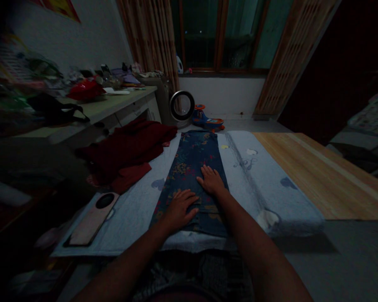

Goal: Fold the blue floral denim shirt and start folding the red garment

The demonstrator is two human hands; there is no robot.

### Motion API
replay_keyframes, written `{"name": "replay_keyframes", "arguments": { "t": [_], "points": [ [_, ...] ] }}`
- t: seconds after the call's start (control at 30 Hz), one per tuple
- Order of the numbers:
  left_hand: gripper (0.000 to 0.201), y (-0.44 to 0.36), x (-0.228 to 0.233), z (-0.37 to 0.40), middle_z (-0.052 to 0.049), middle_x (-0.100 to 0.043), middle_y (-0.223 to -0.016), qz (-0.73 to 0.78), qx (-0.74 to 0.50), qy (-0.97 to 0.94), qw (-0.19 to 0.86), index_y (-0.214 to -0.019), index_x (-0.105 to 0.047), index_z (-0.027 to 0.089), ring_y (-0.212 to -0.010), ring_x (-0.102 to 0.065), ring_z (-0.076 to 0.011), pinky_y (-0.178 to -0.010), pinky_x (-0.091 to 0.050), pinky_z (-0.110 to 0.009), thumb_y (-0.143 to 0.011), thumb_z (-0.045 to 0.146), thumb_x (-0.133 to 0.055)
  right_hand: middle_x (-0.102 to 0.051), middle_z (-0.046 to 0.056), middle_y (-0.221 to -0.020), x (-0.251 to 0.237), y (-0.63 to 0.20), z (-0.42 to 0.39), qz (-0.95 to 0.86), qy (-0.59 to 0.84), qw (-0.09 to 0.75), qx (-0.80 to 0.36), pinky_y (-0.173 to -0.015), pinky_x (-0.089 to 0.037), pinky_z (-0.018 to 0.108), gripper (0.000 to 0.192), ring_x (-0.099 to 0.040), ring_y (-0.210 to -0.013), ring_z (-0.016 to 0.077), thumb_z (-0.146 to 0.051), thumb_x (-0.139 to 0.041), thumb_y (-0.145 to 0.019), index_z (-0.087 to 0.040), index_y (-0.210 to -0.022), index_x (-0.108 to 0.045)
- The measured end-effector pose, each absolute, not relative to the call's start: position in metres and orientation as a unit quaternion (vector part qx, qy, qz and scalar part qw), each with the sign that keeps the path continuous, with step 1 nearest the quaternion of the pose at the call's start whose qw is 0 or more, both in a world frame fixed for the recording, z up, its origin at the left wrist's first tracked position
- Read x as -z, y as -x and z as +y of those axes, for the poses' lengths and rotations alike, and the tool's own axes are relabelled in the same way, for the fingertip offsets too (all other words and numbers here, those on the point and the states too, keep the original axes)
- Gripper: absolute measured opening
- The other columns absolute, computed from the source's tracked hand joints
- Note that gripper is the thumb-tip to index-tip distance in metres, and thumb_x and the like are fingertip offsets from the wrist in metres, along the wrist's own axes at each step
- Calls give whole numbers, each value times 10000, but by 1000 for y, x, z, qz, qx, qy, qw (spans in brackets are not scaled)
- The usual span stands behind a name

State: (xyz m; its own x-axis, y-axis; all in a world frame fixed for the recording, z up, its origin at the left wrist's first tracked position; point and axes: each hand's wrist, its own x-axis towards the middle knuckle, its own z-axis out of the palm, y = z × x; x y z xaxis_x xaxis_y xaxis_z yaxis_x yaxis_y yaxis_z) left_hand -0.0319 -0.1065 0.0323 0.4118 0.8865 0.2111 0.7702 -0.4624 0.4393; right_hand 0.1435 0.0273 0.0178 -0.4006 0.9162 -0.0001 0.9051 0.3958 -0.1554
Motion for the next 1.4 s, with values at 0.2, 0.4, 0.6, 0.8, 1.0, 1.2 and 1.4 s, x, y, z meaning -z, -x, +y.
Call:
{"name": "replay_keyframes", "arguments": {
  "t": [0.2, 0.4, 0.6, 0.8, 1.0, 1.2, 1.4],
  "points": [
    [261, 27, -53, -97, -60, -664, -1118, 496, -168, -845, 106, -1103, -643, 223, -1102, -560, -243, -995, -421, -408, -929, 361, -506, -256, 132, -1572, -12, -140, 37, -785, 614, 63, -42, -1144, -173, 456, 719, -208, -1444, 278, -586, -236, -964, -109, -1500, -280],
    [332, 16, -71, -55, -96, -711, -958, 538, -62, -837, 77, -1106, -627, 206, -881, -669, -266, -789, -505, -396, -975, 316, -344, -394, 165, -1498, -17, -139, 37, -755, 652, 77, -9, -1089, -274, 435, 584, -338, -1377, 295, -448, -303, -971, -85, -1409, -434],
    [283, 5, -65, -9, -145, -713, -1000, 572, -29, -814, 95, -1041, -663, 192, -942, -675, -302, -806, -505, -411, -923, 285, -423, -670, 174, -1124, -45, -143, 60, -759, 648, 46, -32, -909, -437, 371, 408, -612, -1068, 286, -325, -350, -949, -132, -1090, -681],
    [261, 8, -44, -8, -116, -699, -919, 534, -63, -841, 62, -1055, -635, 192, -878, -672, -274, -812, -505, -423, -904, 261, -434, -453, 80, -1475, -28, -138, 83, -858, 496, 111, -81, -1091, -321, 340, 462, -404, -1353, 185, -210, -346, -942, -178, -1379, -490],
    [447, 12, -27, -12, -135, -488, -1395, 533, -176, -828, 14, -1272, -516, 185, -1360, -355, -317, -1137, -235, -520, -839, 294, -543, -253, 100, -1576, -6, -134, 88, -854, 510, 82, -58, -1142, -234, 431, 559, -240, -1442, 241, -390, -308, -985, -148, -1489, -321],
    [766, 10, -12, -6, -161, -245, -1572, 580, -141, -800, 53, -1504, -215, 155, -1460, -145, -341, -1155, -116, -580, -892, 565, -424, -243, 92, -1580, -4, -134, 92, -822, 564, 72, -35, -1152, -197, 458, 639, -208, -1451, 243, -514, -242, -981, -150, -1505, -287],
    [782, 11, -11, -5, -164, -214, -1583, 585, -127, -798, 63, -1496, -262, 129, -1461, -129, -350, -1156, -112, -583, -893, 610, -387, -228, 66, -1585, -2, -137, 93, -801, 593, 62, -42, -1146, -185, 494, 699, -217, -1444, 275, -601, -208, -961, -172, -1505, -299]
  ]
}}
